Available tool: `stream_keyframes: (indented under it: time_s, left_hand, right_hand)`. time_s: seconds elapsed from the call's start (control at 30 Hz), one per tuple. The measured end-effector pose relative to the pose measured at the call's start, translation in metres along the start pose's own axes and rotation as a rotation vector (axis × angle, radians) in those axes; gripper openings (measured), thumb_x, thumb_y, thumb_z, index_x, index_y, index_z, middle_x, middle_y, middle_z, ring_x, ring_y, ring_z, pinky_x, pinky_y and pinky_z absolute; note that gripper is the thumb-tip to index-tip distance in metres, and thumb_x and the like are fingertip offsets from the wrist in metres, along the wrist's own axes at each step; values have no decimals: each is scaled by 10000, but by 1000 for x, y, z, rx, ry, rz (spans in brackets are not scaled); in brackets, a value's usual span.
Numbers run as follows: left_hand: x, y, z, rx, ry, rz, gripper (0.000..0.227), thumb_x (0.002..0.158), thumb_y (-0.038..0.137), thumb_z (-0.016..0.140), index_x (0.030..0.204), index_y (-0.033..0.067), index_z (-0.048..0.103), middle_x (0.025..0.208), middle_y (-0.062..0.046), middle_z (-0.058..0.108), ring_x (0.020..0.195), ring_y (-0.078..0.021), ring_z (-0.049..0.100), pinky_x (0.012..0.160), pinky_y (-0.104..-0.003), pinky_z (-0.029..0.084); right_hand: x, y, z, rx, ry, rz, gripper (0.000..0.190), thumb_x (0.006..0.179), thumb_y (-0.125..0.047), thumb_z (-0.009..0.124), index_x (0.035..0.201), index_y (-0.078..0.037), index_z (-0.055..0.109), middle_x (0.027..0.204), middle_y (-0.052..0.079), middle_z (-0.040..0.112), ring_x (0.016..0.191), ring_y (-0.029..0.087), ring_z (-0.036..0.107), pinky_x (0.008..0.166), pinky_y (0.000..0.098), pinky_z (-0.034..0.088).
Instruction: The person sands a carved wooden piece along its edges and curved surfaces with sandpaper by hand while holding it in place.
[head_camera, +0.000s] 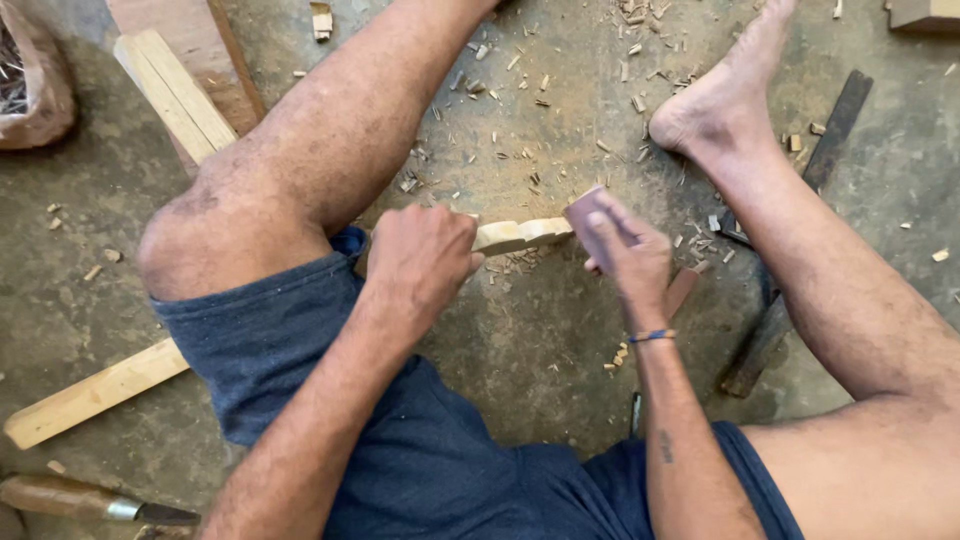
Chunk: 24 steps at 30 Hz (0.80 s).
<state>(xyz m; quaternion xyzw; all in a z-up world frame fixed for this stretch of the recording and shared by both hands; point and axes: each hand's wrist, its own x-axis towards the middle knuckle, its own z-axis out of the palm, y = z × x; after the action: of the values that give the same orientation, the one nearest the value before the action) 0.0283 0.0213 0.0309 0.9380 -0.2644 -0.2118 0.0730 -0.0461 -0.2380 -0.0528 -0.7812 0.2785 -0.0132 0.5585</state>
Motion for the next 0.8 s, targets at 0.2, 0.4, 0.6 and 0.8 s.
stream_keyframes:
  time_s: [0.2, 0.4, 0.6, 0.8]
  left_hand:
    - [9, -13, 0, 45, -35, 88, 358, 890, 483, 725, 900, 126, 742, 795, -112, 740, 746, -306, 749, 606, -446, 575]
    - [6, -18, 12, -28, 59, 124, 305, 836, 437, 749, 919, 143, 750, 772, -124, 741, 733, -346, 739, 588, -480, 568]
    - [13, -23, 9, -35, -29, 10, 416, 753, 522, 800, 869, 126, 756, 802, -149, 741, 777, -346, 733, 652, -487, 568]
    - [17, -31, 15, -19, 36, 14, 449, 786, 580, 769, 890, 144, 780, 827, -131, 742, 821, -338, 742, 673, -497, 576]
  right_hand:
    - [23, 30, 20, -333, 132, -269, 274, 925, -260, 780, 1150, -104, 792, 1046, 130, 795, 816, 127, 745, 737, 281, 565]
    - [18, 37, 19, -358, 152, -351, 288, 940, -287, 761, 1111, -58, 792, 993, 149, 777, 847, 127, 747, 766, 289, 550]
    - [15, 41, 20, -373, 158, -368, 252, 988, -259, 774, 1105, -38, 801, 913, 196, 731, 774, 189, 680, 726, 320, 529]
    - [49, 47, 28, -244, 192, -382, 211, 959, -211, 781, 1079, -38, 801, 920, 92, 797, 782, 123, 717, 712, 291, 560]
